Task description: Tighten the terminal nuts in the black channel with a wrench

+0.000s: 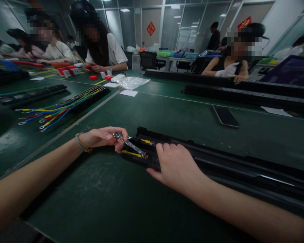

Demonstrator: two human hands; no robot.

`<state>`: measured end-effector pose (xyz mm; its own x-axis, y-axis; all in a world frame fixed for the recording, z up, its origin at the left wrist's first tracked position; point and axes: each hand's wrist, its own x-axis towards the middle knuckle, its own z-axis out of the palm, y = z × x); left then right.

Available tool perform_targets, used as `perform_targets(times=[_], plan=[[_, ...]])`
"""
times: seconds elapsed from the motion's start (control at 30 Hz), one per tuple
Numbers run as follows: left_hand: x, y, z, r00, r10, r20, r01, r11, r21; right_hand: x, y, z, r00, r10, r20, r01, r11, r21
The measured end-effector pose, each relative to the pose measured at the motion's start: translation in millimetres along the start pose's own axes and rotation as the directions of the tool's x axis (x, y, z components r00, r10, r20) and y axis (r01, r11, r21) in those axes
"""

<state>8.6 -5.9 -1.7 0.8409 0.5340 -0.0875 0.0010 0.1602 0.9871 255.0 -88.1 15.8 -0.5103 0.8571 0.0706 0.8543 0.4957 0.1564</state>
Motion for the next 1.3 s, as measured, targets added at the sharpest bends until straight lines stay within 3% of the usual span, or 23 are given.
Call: perform_targets(times=[0.93,1.3], plan=[[2.0,1.2,1.1,1.0,-0.002,0.018,0.002,1.0,-0.025,0.1,-0.1,0.2,1.0,0.005,-0.019,-0.004,1.0,0.019],[2.3,5.7,5.1,1.0,-0.021,0.001,0.021,0.987,0.158,-0.1,-0.5,0.8,1.0,0.005,-0.023,-0.005,1.0,0.014]])
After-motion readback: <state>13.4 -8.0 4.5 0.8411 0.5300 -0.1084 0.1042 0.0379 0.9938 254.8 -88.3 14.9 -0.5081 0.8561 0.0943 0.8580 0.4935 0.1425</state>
